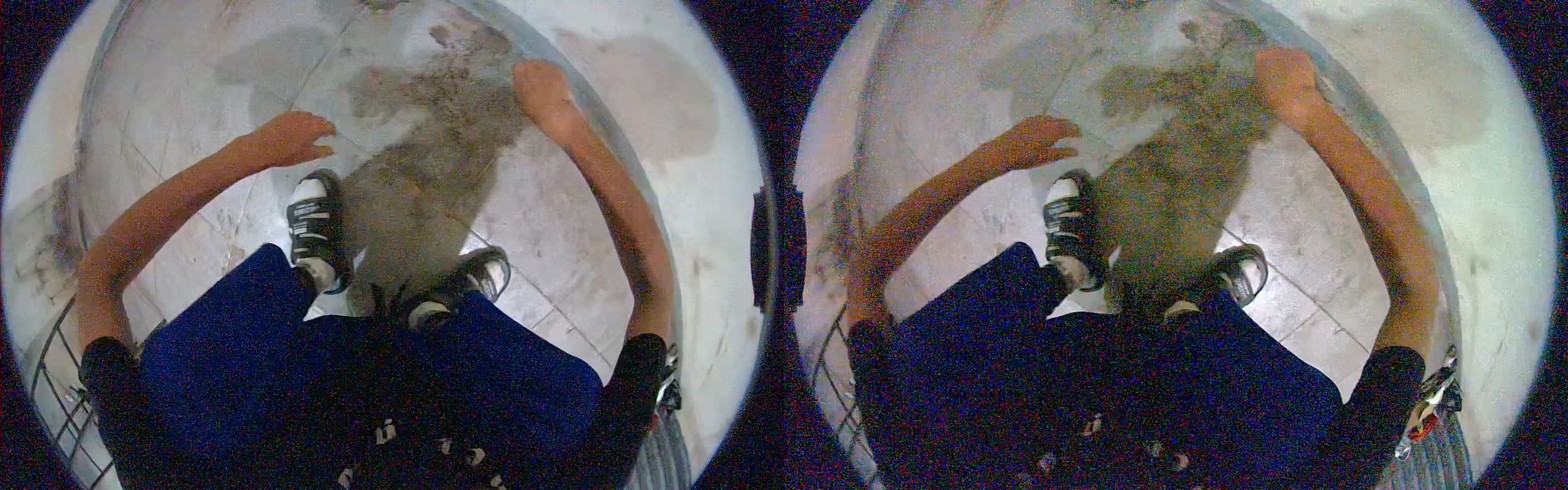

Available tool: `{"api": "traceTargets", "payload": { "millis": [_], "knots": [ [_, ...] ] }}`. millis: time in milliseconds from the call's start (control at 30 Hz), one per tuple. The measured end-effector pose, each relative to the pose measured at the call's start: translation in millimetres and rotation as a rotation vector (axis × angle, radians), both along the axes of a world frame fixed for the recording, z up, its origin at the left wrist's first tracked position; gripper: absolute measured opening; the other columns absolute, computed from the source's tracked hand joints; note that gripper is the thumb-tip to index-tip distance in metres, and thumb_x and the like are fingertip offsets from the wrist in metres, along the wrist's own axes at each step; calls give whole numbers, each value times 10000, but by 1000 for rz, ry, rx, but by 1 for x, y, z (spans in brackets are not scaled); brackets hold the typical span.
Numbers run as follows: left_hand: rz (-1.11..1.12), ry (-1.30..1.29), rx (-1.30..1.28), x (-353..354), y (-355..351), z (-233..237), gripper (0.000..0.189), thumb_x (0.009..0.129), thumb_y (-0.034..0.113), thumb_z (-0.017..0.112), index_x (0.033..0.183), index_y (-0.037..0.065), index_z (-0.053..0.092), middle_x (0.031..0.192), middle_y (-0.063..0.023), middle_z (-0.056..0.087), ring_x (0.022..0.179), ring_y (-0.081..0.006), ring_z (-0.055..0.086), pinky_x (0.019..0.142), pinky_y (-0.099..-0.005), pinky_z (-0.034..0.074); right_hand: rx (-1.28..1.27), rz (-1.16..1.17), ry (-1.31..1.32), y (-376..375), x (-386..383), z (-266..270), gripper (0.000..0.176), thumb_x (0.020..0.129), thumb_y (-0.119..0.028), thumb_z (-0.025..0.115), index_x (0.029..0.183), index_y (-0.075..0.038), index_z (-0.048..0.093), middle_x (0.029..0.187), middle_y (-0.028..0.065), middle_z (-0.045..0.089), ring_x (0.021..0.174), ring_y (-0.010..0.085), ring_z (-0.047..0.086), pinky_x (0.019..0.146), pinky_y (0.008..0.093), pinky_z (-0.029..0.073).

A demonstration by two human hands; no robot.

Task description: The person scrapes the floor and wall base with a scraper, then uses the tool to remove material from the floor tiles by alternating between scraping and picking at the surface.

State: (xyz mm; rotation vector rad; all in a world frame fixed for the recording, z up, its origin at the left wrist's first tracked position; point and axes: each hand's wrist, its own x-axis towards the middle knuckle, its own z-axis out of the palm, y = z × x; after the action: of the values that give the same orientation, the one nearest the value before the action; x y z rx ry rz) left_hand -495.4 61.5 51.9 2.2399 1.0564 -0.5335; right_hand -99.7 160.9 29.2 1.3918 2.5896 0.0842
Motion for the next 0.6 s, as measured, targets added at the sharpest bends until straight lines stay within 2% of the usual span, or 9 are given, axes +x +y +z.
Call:
{"api": "traceTargets", "payload": {
  "millis": [100,200,233,267,367,433,500,533,600],
  "knots": [
    [63,-94,13,-10,-27,-3,408,860,352,569,1103,24,578,1050,-187,614,973,-350,589,854,-438,460,-171,23,-42,-43,-35,-25,133,750,-103,569,770,-40,685,759,185,666,708,297,676,595,408,544],
    [45,0,-18,-47,-53,-3,410,856,360,576,1092,25,570,1043,-180,615,964,-342,592,838,-435,466,-336,-5,-13,-133,-88,4,120,755,-103,580,777,-52,686,728,173,655,667,282,668,559,418,532],
    [57,7,-6,-66,-61,-4,406,853,357,580,1089,28,570,1039,-178,616,964,-340,592,838,-435,466,-294,135,74,-157,-90,8,126,774,-104,569,786,-43,678,683,144,632,645,272,656,540,414,522],
    [63,9,15,-82,-70,-6,402,850,355,584,1086,30,570,1034,-176,617,965,-338,592,838,-435,466,-294,-45,61,-175,-99,2,145,789,-116,554,823,-19,655,676,153,626,671,291,657,558,429,519],
    [138,63,25,-107,-87,-2,397,841,348,598,1086,36,571,1036,-171,619,975,-336,590,845,-432,465,-341,67,-65,-130,-80,57,180,793,-167,562,798,-39,689,759,154,661,701,302,670,566,428,537],
    [208,123,-15,-112,-93,7,398,836,343,606,1091,40,570,1046,-170,619,983,-337,588,854,-429,462,-247,1,-244,-72,-39,43,180,811,-145,528,854,5,619,788,211,656,727,319,666,623,452,533],
    [261,201,-80,-115,-93,18,401,832,339,612,1100,44,569,1060,-170,618,989,-339,586,864,-426,459,-56,-67,-128,-30,-13,43,177,812,-142,521,786,-5,630,798,208,658,738,305,670,622,444,540],
    [236,121,6,-128,-100,11,404,827,336,621,1104,47,568,1042,-166,621,968,-339,589,857,-427,459,-62,-29,-104,-16,-7,30,178,809,-142,525,779,-8,637,793,208,658,733,309,670,614,445,539],
    [237,207,-33,-124,-99,16,406,824,333,625,1108,48,569,1050,-164,621,973,-339,589,858,-426,459,-73,40,-63,-8,9,-3,180,803,-143,532,765,-13,651,783,208,657,723,317,670,598,448,538]
  ]
}}
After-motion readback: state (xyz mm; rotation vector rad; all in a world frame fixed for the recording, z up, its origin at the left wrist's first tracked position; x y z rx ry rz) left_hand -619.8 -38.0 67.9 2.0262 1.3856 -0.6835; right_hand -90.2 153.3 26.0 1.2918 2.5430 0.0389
